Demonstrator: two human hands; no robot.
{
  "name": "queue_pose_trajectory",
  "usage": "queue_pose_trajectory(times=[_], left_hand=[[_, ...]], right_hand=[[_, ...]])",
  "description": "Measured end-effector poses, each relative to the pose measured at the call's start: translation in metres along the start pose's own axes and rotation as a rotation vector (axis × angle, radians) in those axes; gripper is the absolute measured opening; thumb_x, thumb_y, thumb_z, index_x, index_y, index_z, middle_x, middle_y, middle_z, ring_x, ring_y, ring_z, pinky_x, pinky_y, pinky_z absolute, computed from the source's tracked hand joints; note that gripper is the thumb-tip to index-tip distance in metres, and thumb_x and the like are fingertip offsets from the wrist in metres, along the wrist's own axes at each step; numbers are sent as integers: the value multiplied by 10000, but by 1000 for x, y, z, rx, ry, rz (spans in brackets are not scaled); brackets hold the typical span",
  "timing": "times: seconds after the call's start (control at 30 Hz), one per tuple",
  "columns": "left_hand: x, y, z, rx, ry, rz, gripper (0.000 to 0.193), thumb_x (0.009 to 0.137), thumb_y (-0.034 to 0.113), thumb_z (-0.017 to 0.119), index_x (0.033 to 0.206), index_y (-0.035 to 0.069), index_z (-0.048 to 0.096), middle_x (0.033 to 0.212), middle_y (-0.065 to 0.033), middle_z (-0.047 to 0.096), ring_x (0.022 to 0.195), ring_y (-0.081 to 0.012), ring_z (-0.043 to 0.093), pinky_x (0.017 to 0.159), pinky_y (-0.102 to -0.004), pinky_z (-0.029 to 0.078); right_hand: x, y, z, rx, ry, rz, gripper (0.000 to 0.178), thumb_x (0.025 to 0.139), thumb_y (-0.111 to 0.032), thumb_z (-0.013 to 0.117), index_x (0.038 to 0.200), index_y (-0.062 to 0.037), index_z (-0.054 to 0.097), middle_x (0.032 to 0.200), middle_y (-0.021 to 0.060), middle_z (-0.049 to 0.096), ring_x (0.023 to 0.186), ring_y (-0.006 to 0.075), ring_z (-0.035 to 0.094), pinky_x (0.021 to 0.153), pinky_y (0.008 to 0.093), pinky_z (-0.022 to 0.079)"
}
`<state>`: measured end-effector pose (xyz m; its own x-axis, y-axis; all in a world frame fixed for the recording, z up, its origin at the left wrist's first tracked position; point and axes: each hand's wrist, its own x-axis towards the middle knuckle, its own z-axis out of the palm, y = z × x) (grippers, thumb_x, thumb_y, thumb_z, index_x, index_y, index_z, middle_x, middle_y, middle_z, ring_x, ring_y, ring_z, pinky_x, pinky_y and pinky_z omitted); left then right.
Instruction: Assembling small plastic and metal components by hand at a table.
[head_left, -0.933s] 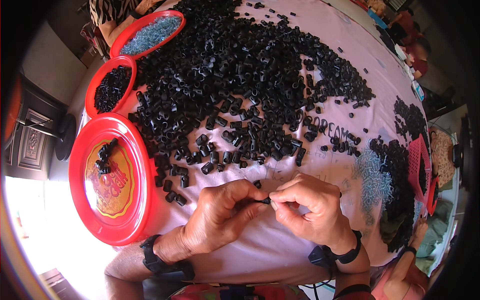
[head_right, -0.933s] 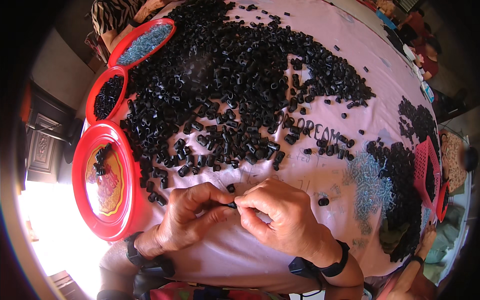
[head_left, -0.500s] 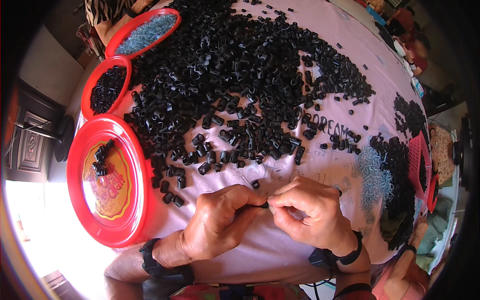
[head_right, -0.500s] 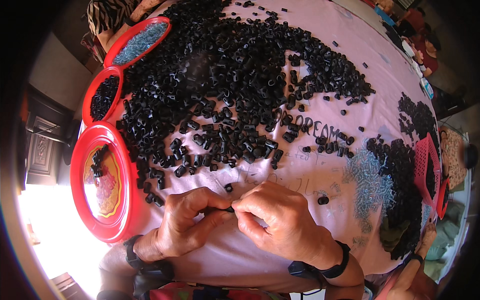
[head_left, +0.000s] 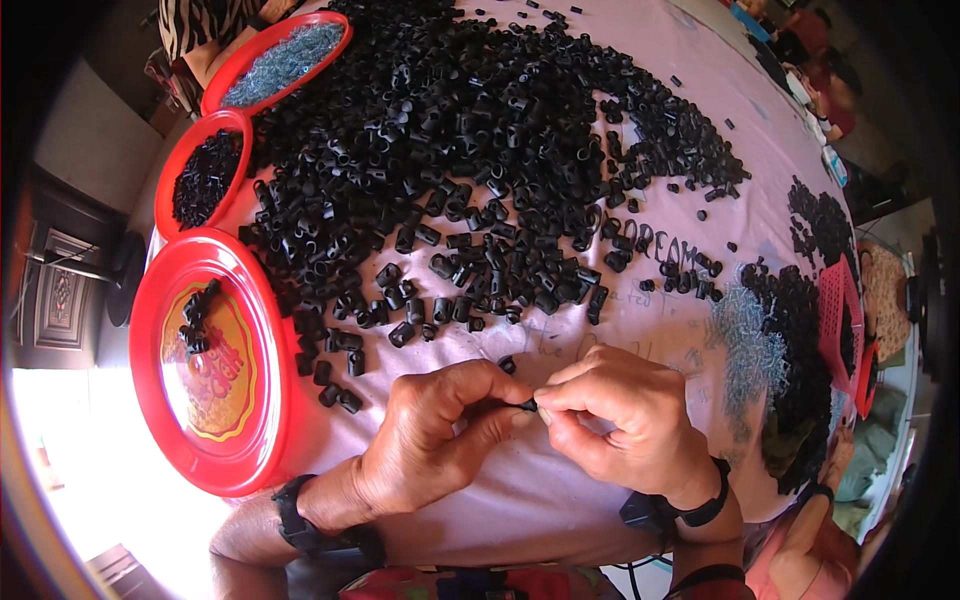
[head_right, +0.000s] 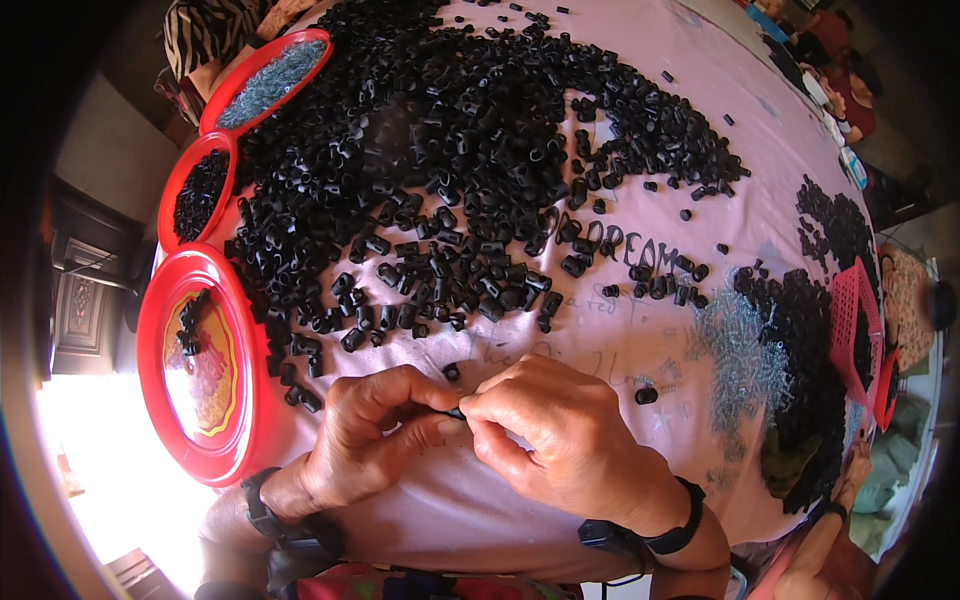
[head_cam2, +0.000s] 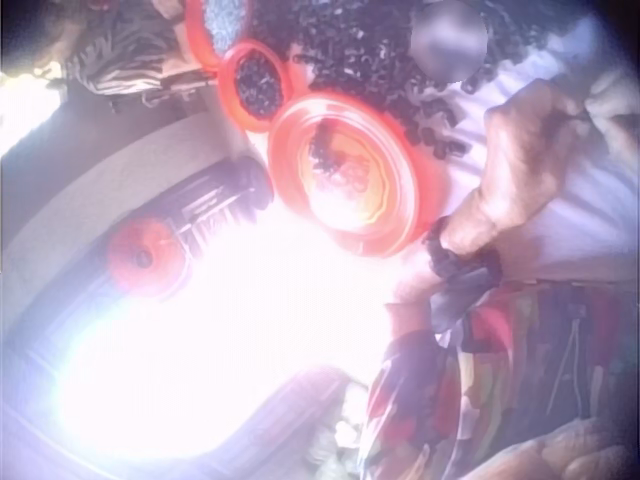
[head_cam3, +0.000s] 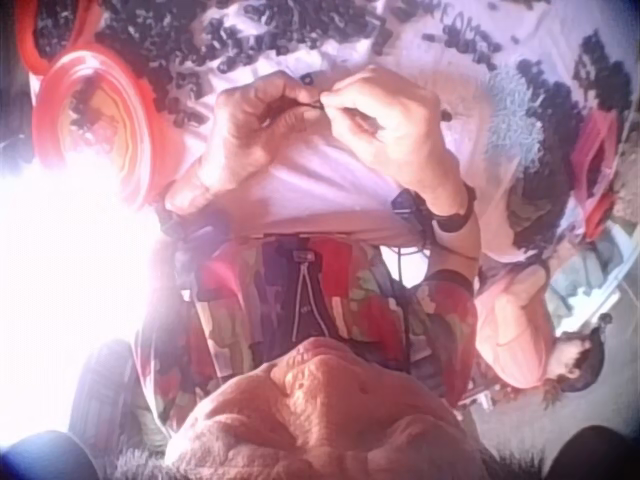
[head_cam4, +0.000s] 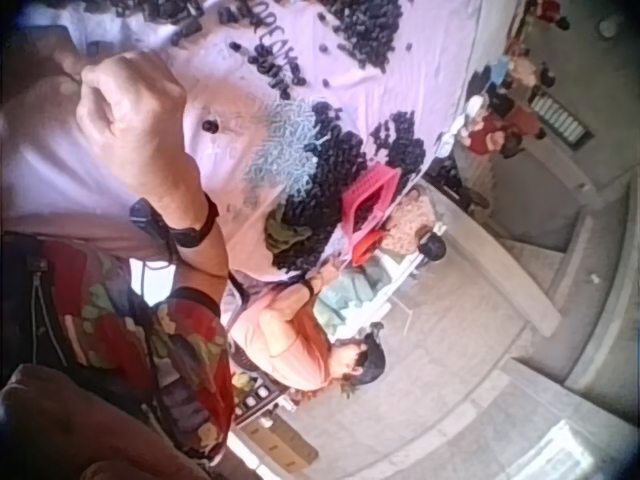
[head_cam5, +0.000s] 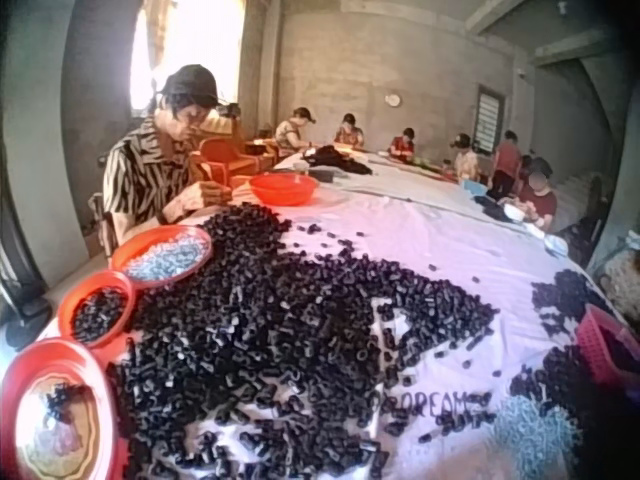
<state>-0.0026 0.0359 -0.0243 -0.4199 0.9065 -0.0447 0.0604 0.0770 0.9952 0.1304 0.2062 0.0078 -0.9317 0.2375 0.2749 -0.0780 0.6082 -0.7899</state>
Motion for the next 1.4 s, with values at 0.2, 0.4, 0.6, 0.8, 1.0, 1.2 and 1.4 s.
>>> queue_pose_trajectory(times=[0.2, 0.4, 0.6, 0.8, 1.0, 1.2, 1.4], left_hand=[[-3, -6, 3, 172, 36, 154, 178, 909, -16, 766, 1076, -22, 703, 957, -108, 750, 880, -140, 726, 762, -306, 592], [2, -1, 5, -117, 19, -96, 202, 960, 29, 736, 1140, -23, 660, 955, -61, 724, 858, -99, 688, 740, -274, 569], [5, 2, 4, -517, 27, -258, 229, 1030, 86, 678, 1222, -32, 630, 992, -5, 690, 879, -57, 648, 779, -228, 558], [7, 0, -1, -566, -49, -305, 245, 1040, 141, 681, 1221, -20, 646, 986, -8, 688, 846, -52, 630, 767, -226, 556], [5, -5, -1, -642, -100, -295, 212, 1051, 152, 666, 1191, -8, 669, 1015, 1, 690, 912, -51, 619, 823, -234, 535], [5, -3, 1, -686, -145, -302, 199, 1064, 149, 643, 1192, 0, 675, 1067, -2, 690, 983, -57, 609, 872, -236, 515], [6, 0, -2, -674, -194, -321, 267, 1097, 223, 586, 1206, -1, 682, 1091, -3, 696, 988, -58, 616, 873, -241, 528]], right_hand=[[-3, -2, 1, 8, -26, 79, 206, 740, 102, 779, 878, -20, 687, 819, 81, 705, 734, 254, 694, 649, 356, 567], [-1, 5, 6, -114, 105, -113, 298, 738, 93, 796, 1014, 11, 720, 849, 95, 708, 717, 252, 676, 654, 354, 564], [2, -1, 6, -246, 55, -215, 503, 710, 85, 817, 1193, 51, 683, 1011, 135, 710, 779, 266, 666, 689, 351, 567], [1, -1, 10, -288, 90, -232, 542, 653, 34, 876, 1172, 36, 720, 1026, 147, 743, 781, 274, 692, 681, 357, 569], [-1, 0, 14, -204, 82, -221, 603, 668, 20, 880, 1235, 49, 674, 1078, 148, 715, 849, 281, 685, 705, 369, 573], [2, 5, 15, -215, 95, -215, 624, 640, -4, 903, 1221, 37, 680, 1085, 159, 720, 859, 300, 699, 726, 379, 588], [0, 7, 13, -241, 83, -214, 613, 615, -15, 902, 1186, 41, 687, 1073, 158, 717, 875, 316, 703, 732, 381, 594]])
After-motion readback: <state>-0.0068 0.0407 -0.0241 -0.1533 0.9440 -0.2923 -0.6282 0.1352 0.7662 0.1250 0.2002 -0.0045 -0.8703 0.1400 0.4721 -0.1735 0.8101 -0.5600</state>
